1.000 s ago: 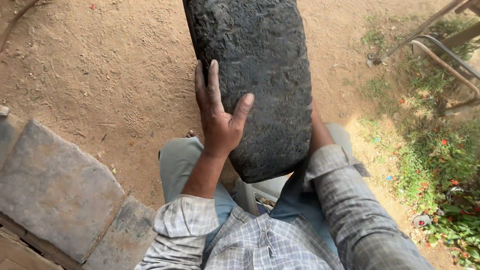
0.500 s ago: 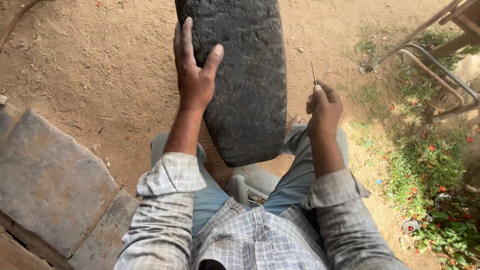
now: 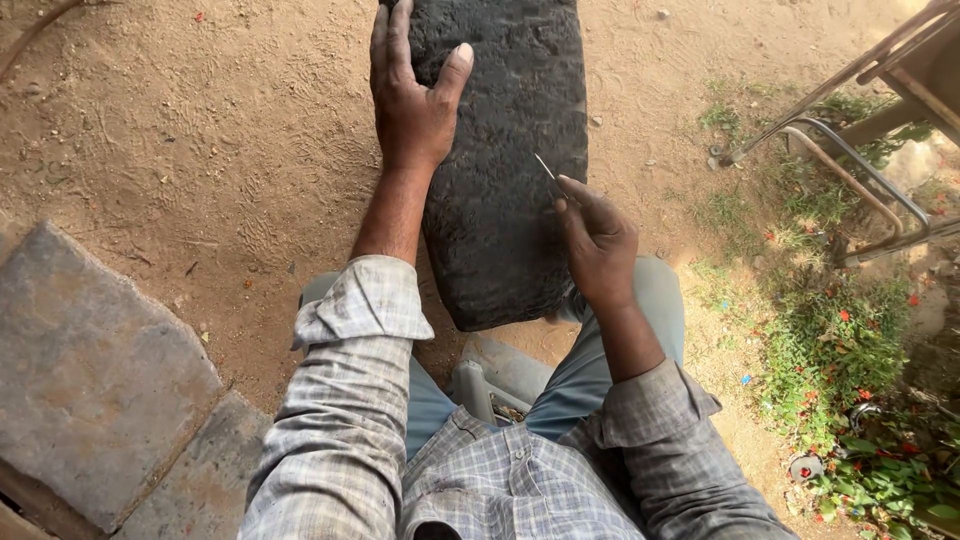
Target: Using a small metal tool to inspect or repair a motorcycle tire held between the legs.
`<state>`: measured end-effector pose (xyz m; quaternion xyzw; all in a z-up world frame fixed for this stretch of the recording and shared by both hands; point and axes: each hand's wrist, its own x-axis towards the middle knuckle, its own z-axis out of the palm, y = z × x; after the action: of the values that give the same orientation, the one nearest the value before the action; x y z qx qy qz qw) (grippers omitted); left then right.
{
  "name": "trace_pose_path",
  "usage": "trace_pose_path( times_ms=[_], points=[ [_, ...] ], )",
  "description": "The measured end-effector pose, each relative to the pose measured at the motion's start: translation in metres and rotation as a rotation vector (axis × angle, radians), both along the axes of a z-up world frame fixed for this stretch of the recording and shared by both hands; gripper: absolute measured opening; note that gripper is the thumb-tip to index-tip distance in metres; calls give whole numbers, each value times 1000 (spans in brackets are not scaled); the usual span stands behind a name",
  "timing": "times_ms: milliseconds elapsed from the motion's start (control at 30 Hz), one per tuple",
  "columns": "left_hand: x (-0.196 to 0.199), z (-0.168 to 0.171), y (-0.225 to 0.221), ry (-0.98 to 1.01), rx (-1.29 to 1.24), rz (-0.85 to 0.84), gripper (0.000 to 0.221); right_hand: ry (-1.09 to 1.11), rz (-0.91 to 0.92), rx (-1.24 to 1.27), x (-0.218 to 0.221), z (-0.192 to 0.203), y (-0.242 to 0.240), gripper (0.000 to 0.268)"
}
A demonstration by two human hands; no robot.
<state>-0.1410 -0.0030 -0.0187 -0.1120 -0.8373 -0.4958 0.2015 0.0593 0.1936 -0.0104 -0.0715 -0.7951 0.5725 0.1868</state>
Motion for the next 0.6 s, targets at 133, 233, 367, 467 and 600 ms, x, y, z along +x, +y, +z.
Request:
trace_pose_path(
  times_ms=[133,233,367,467,600],
  points=[
    [-8,-2,-2,-1,-6,24,85,-29,33,130,-6,3,-3,28],
    [-10,0,-3,-26,5,35,87,37,71,223,-9,2,-3,30],
    [-12,0,1,-46,29,39,88,22,71,252,-9,7,-5,30],
    [-13,3,6,-50,37,40,87,21,107,286,-5,16,-9,28],
    [-17,-1,8,-46,11,61,88,-67,168,348,4,30,-21,28]
  ],
)
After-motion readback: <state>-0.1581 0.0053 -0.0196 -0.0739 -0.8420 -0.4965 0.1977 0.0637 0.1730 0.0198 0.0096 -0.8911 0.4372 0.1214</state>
